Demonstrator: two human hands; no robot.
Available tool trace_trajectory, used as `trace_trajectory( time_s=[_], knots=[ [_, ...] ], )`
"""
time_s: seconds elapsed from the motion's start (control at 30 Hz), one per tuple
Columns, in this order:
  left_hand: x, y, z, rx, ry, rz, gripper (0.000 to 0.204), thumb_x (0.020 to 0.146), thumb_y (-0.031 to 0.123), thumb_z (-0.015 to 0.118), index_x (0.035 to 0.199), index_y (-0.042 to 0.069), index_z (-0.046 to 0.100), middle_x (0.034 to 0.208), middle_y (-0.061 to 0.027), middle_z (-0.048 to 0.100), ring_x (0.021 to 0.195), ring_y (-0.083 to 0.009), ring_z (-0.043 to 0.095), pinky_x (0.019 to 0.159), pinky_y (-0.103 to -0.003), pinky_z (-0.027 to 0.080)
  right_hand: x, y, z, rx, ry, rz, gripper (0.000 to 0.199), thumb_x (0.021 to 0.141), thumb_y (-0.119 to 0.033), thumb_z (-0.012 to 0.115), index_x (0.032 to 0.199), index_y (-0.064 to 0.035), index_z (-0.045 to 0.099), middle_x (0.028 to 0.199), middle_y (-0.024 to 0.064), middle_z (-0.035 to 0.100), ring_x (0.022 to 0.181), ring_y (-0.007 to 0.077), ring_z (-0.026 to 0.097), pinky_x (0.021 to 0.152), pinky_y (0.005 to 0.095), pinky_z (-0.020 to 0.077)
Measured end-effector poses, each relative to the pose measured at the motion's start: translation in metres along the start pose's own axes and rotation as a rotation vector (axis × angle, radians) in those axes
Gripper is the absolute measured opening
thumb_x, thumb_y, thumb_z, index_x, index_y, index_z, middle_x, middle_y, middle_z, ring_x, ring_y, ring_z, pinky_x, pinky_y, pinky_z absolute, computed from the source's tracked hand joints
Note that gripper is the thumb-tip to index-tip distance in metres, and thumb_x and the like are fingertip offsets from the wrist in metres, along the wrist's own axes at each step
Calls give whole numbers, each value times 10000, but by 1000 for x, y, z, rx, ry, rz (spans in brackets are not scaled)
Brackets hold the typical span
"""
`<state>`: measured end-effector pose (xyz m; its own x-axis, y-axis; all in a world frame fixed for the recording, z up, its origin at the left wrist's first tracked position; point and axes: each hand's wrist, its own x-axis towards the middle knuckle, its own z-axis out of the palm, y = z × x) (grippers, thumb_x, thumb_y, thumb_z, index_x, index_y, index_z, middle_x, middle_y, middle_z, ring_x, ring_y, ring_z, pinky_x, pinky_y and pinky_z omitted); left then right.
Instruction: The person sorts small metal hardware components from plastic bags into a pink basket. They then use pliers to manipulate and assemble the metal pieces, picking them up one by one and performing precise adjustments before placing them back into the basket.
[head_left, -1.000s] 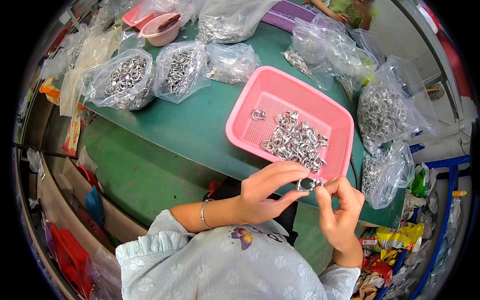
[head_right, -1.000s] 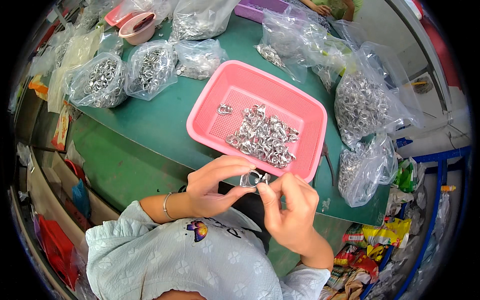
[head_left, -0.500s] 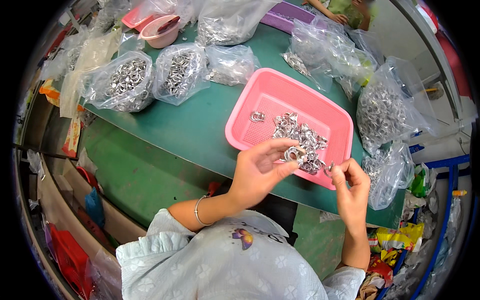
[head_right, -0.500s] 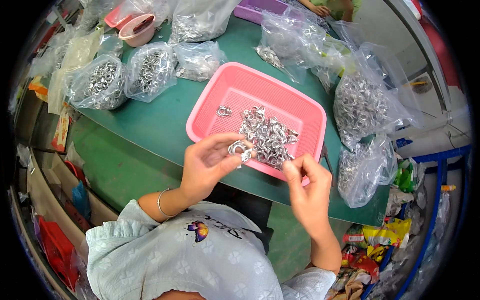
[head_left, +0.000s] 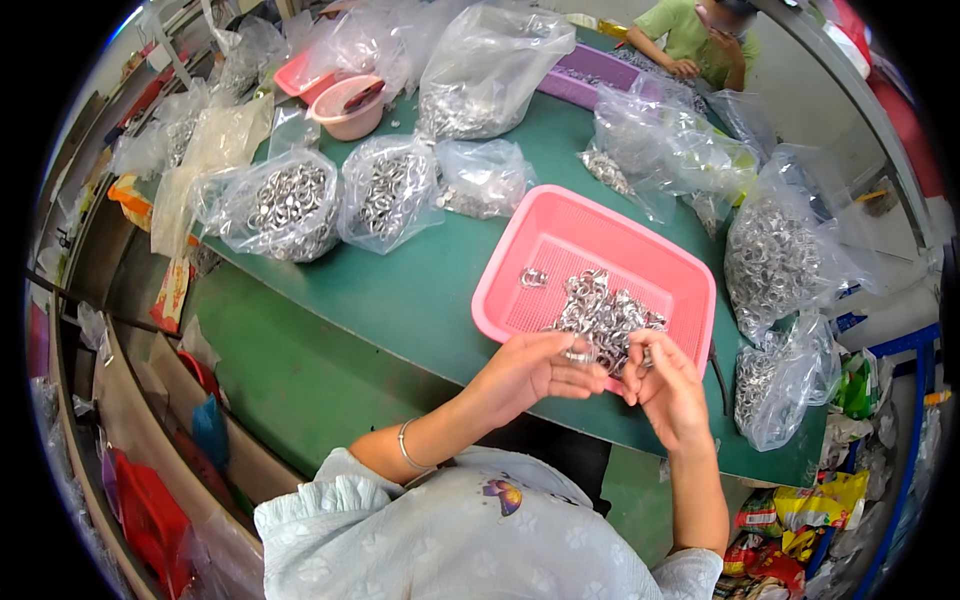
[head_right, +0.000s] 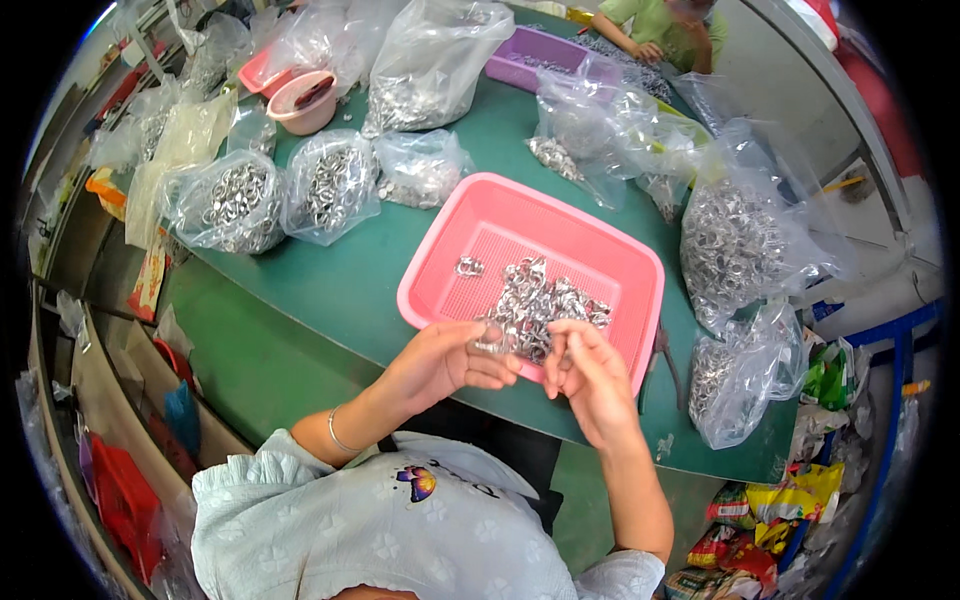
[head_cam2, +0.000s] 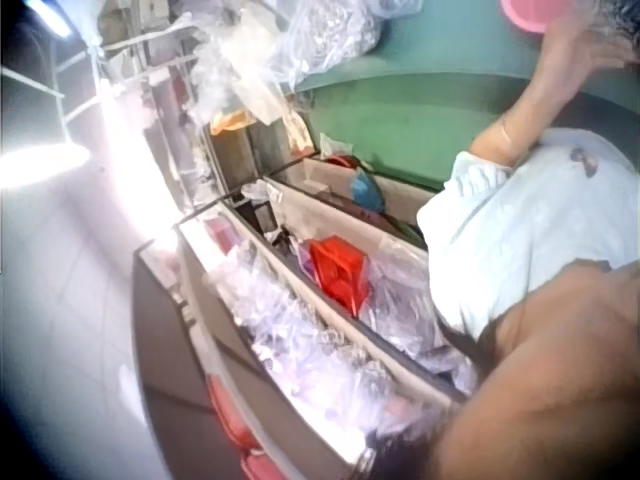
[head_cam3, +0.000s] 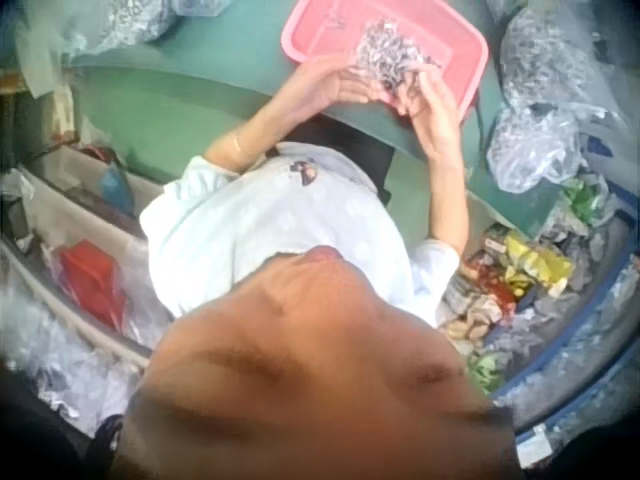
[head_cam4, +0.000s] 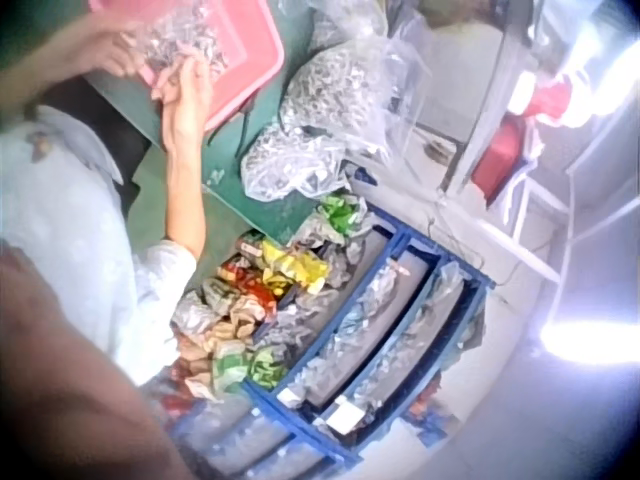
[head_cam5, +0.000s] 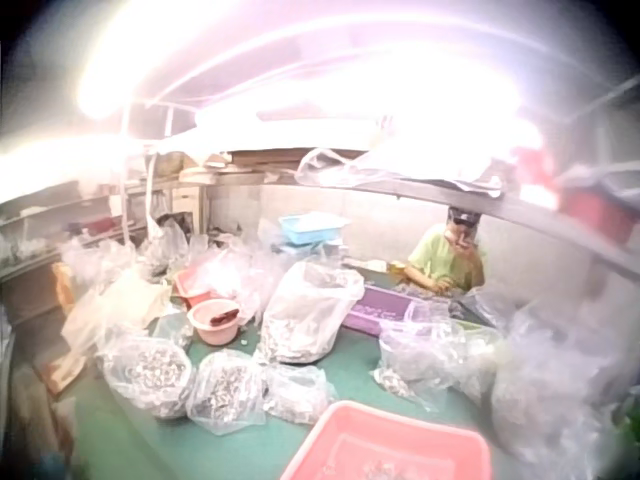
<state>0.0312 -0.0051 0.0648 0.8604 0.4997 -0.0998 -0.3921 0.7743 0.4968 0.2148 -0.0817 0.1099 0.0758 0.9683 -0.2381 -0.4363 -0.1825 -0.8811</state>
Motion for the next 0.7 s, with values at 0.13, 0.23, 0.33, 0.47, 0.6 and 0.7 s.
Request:
trace_trajectory(
  time_s=[0.13,0.23,0.33,0.47,0.6,0.7],
  knots=[
    [6,-1,14,360,26,-9,363,911,186,451,1211,1,365,970,-162,583,825,-255,628,720,-320,529,0,-6,17,-490,-32,15,131,857,-116,553,942,-16,561,658,-29,497,585,35,471,499,177,364],
    [12,6,19,409,12,-21,395,906,181,473,1238,15,338,927,-161,595,794,-235,633,695,-297,527,3,-12,15,-546,-97,-2,107,848,-113,566,815,-12,573,729,-19,549,630,34,471,517,193,378],
    [9,3,14,759,173,304,404,884,84,485,1253,7,340,958,-150,595,818,-232,630,717,-291,519,12,-25,-7,-836,17,-222,98,823,-98,579,793,-5,574,703,-7,534,642,48,466,532,214,378],
    [12,7,5,1171,290,465,352,826,-9,543,1166,-22,451,929,-135,619,839,-212,629,737,-282,506,29,-124,-52,-1231,652,-969,99,777,-63,582,761,29,548,613,79,475,547,142,429,505,285,349],
    [18,7,10,1313,321,469,283,793,-19,579,1070,-37,525,905,-130,633,846,-192,628,753,-277,501,48,-214,-113,-1648,1021,-922,191,838,-176,553,877,11,570,606,39,468,552,129,453,520,260,370],
    [15,7,7,1323,351,464,283,790,-11,584,1066,-42,527,911,-129,633,850,-185,627,762,-274,500,56,-218,-113,-1256,829,-795,249,833,-151,537,1028,4,542,743,83,534,638,158,535,552,279,416]
  ],
)
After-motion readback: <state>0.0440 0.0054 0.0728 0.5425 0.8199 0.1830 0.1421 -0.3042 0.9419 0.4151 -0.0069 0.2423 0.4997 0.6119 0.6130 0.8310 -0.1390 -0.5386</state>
